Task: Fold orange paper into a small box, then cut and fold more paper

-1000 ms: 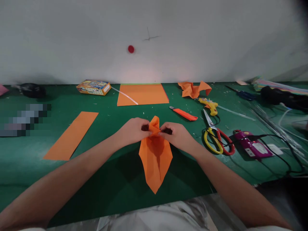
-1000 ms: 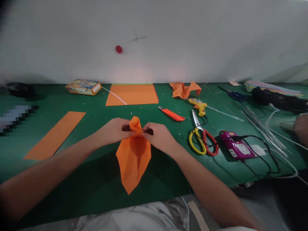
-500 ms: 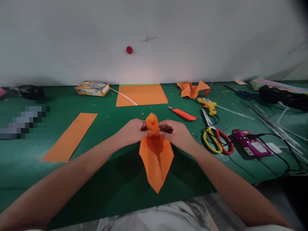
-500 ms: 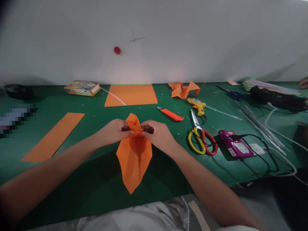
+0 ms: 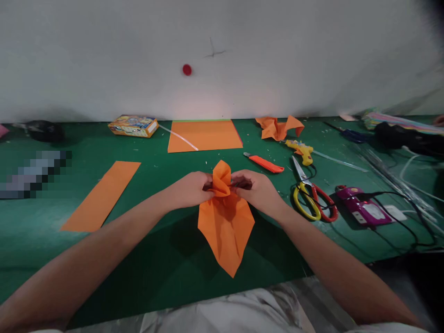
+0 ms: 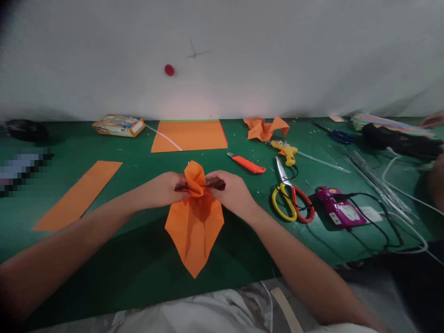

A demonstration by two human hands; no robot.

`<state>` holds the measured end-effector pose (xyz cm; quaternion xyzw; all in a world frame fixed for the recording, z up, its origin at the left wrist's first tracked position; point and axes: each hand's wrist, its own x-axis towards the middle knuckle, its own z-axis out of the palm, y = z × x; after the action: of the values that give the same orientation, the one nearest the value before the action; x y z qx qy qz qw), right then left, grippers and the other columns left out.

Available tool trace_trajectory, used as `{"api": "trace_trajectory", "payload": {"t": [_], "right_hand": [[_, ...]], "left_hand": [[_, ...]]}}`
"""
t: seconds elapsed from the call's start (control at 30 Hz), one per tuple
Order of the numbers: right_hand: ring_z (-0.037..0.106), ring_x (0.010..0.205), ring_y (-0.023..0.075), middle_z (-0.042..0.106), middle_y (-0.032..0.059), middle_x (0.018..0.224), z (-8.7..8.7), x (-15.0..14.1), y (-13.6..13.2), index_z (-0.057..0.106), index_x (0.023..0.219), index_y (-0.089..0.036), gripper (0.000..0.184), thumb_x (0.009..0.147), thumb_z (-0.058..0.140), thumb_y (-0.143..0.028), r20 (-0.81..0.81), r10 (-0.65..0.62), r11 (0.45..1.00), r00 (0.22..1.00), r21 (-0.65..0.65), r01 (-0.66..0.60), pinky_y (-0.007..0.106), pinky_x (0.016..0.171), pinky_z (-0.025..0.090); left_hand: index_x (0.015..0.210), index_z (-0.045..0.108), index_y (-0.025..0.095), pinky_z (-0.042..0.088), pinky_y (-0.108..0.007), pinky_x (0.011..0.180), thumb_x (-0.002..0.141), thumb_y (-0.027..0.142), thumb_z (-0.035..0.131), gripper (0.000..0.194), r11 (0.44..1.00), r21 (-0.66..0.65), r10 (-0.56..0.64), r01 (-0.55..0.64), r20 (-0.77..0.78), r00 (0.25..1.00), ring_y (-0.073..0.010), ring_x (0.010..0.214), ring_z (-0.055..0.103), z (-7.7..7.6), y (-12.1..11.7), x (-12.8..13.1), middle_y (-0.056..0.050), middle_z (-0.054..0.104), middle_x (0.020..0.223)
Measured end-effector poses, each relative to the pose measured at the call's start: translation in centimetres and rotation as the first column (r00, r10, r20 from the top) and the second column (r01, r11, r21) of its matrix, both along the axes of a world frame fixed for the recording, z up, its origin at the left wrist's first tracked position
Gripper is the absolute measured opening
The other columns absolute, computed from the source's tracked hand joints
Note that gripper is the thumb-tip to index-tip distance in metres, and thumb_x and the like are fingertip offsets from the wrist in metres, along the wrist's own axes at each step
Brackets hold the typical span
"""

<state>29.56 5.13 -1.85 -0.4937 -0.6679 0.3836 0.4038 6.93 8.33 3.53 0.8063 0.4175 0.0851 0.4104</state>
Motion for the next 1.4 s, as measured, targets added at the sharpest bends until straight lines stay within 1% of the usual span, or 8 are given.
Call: {"api": "trace_trajectory", "payload": {"t": [0.13,0.3,0.57,0.8,0.97,1.17,1.3,1.4], "right_hand": [[0.069,0.078,0.0183,0.073,0.0013,0.086,-0.1,0.2,0.0,0.067,0.089,-0.022,0.013,0.077,0.072,-0.023,-0.011,-0.046,0.999,0.999,0.016,0.046,0.032,0.073,0.056],[0.069,0.077,0.0186,0.074,0.0019,0.085,0.2,0.5,0.0,0.069,0.085,-0.022,0.006,0.080,0.071,-0.025,0.037,-0.091,0.995,0.995,0.050,0.089,0.032,0.072,0.055],[0.069,0.083,0.0166,0.074,0.0021,0.097,0.4,0.8,0.1,0.078,0.091,-0.025,0.019,0.086,0.063,-0.014,0.168,-0.040,0.989,0.985,0.148,0.015,0.031,0.076,0.053],[0.068,0.083,0.0162,0.070,0.0018,0.099,0.5,0.7,-0.2,0.078,0.090,-0.026,0.019,0.086,0.064,-0.014,0.169,0.076,0.990,0.983,0.101,-0.094,0.031,0.074,0.052],[0.066,0.090,0.0177,0.063,0.0048,0.106,0.8,0.2,-0.3,0.080,0.088,-0.027,0.024,0.086,0.061,-0.013,0.173,0.069,0.983,0.983,0.158,-0.096,0.031,0.072,0.054],[0.067,0.109,0.0229,0.067,0.0059,0.122,0.1,-0.6,-0.3,0.080,0.092,-0.028,0.020,0.088,0.063,-0.018,0.154,0.105,0.960,0.983,0.242,-0.140,0.035,0.079,0.057],[0.070,0.100,0.0205,0.075,0.0032,0.107,-0.2,-0.7,-0.4,0.078,0.090,-0.028,0.019,0.089,0.063,-0.016,0.142,0.091,0.961,0.986,0.249,-0.125,0.034,0.083,0.056],[0.071,0.088,0.0190,0.076,0.0018,0.097,-0.3,-0.4,-0.2,0.076,0.091,-0.027,0.015,0.090,0.064,-0.019,0.161,0.027,0.973,0.987,0.222,-0.063,0.033,0.079,0.055]], "left_hand": [[0.111,0.063,0.022,0.055,-0.038,0.090,0.076,0.033,0.072,0.038,0.996,-0.040,0.084,-0.078,0.183,0.980,-0.0276,0.107,0.070,-1.1,0.4,-0.3,-0.006,0.074,0.113],[0.100,0.050,0.022,0.055,-0.034,0.073,0.071,0.040,0.080,0.046,0.946,0.054,0.283,-0.319,0.340,0.897,-0.0222,0.091,0.069,-2.8,1.1,-0.6,-0.007,0.067,0.106],[0.085,0.068,0.018,0.038,-0.026,0.056,0.076,0.043,0.073,0.027,0.960,0.020,0.265,-0.281,0.266,0.927,-0.0123,0.058,0.053,-2.7,1.2,-0.3,0.002,0.060,0.069],[0.089,0.056,0.020,0.051,-0.029,0.068,0.065,0.032,0.077,0.035,0.946,-0.019,0.303,-0.325,0.414,0.858,-0.0152,0.073,0.063,-3.3,1.2,0.2,-0.001,0.066,0.089],[0.089,0.066,0.019,0.053,-0.031,0.073,0.066,0.028,0.071,0.025,0.981,-0.066,0.193,-0.182,0.357,0.914,-0.0213,0.085,0.068,-3.3,0.7,0.7,-0.002,0.071,0.086],[0.076,0.067,0.020,0.054,-0.031,0.072,0.064,0.026,0.072,0.014,0.976,-0.054,0.219,-0.212,0.280,0.935,-0.0209,0.081,0.067,-3.5,0.8,1.2,0.001,0.071,0.077],[0.077,0.067,0.020,0.054,-0.031,0.068,0.065,0.028,0.074,0.016,0.975,-0.050,0.223,-0.217,0.228,0.948,-0.0208,0.076,0.066,-3.5,0.8,1.1,0.000,0.069,0.075],[0.099,0.069,0.018,0.054,-0.032,0.069,0.067,0.032,0.076,0.035,0.979,-0.051,0.205,-0.198,0.256,0.945,-0.0206,0.078,0.068,-3.5,0.8,0.8,-0.005,0.073,0.093]]}}
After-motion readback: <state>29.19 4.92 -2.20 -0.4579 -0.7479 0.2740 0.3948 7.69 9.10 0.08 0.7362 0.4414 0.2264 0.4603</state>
